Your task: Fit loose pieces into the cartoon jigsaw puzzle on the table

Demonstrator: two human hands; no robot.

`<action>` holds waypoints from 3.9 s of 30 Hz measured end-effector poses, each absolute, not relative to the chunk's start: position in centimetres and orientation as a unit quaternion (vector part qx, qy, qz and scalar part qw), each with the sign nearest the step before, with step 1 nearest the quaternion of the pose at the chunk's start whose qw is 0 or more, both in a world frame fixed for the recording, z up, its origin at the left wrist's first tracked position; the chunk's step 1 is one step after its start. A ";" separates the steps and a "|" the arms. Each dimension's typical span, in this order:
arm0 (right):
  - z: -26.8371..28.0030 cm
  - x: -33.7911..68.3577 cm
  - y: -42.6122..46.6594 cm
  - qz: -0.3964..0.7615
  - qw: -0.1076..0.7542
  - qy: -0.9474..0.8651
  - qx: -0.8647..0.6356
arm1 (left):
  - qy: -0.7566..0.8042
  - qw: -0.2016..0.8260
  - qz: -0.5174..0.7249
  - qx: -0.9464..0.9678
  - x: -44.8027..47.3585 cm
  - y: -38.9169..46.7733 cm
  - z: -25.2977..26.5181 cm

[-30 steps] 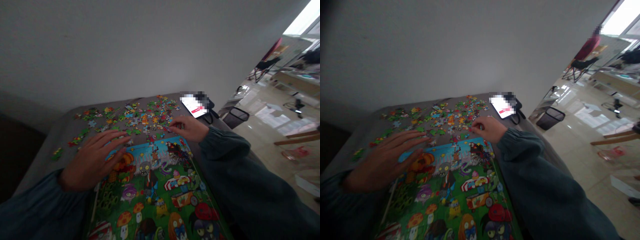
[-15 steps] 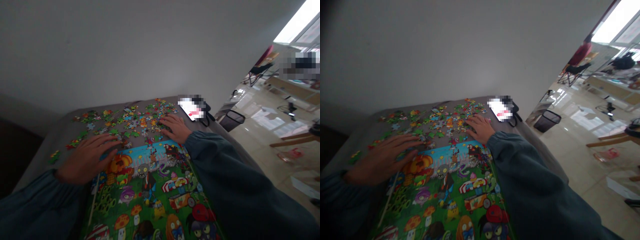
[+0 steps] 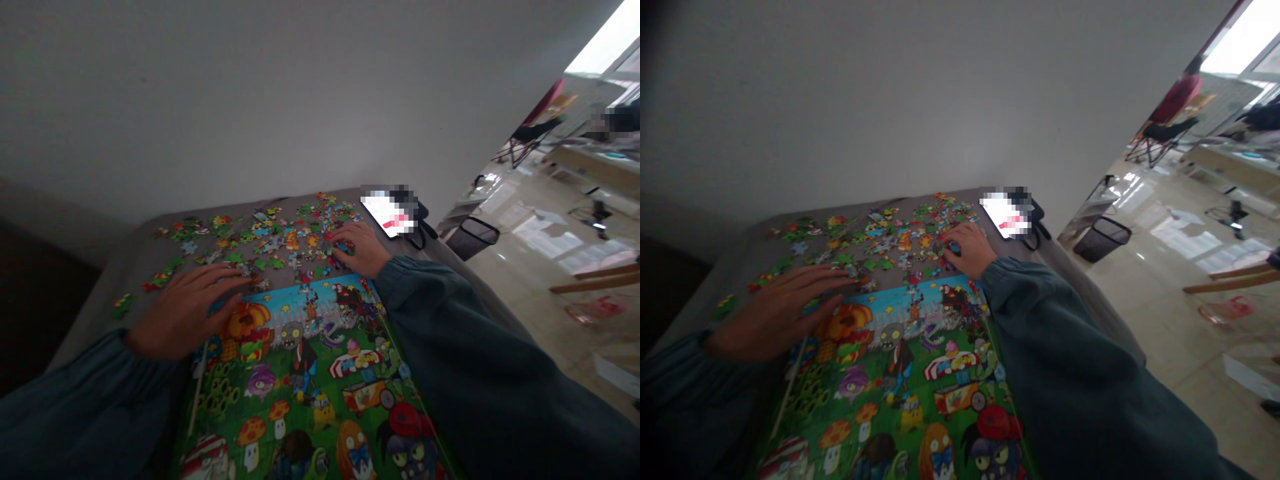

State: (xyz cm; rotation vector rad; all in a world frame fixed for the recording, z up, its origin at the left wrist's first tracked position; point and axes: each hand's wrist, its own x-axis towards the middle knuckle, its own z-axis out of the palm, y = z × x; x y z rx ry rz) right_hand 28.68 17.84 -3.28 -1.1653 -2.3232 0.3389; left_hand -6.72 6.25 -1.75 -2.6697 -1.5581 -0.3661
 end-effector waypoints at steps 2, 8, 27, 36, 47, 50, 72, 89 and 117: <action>-2.7 29.1 17.8 0.155 0.249 -0.850 -0.437 | -0.501 0.011 -0.126 -0.856 -6.5 6.1 -1.7; -2.8 28.9 17.1 0.130 0.223 -0.865 -0.430 | -0.496 0.008 -0.135 -0.858 -6.4 5.9 -1.1; -3.1 28.6 16.2 0.314 0.310 -0.813 -0.379 | -0.598 -0.010 -0.133 -0.790 -6.7 7.8 -2.7; -2.0 29.0 15.6 0.272 0.286 -0.841 -0.371 | -0.591 -0.012 -0.145 -0.794 -6.5 8.2 -3.5; -2.4 28.9 15.7 0.272 0.260 -0.847 -0.375 | -0.556 -0.015 -0.186 -0.810 -6.3 7.4 -2.2; -2.4 28.9 15.7 0.267 0.247 -0.851 -0.379 | -0.548 -0.027 -0.182 -0.816 -6.5 7.5 -2.5; -2.1 29.0 15.3 0.213 0.222 -0.884 -0.352 | -0.552 -0.086 -0.195 -0.806 -6.9 6.9 -0.6; -2.2 28.9 15.2 0.187 0.200 -0.896 -0.351 | -0.472 -0.228 -0.134 -0.841 0.7 2.7 -0.3; -1.8 28.8 14.9 0.183 0.185 -0.899 -0.354 | -0.415 -0.088 -0.109 -0.899 -2.2 4.3 -0.7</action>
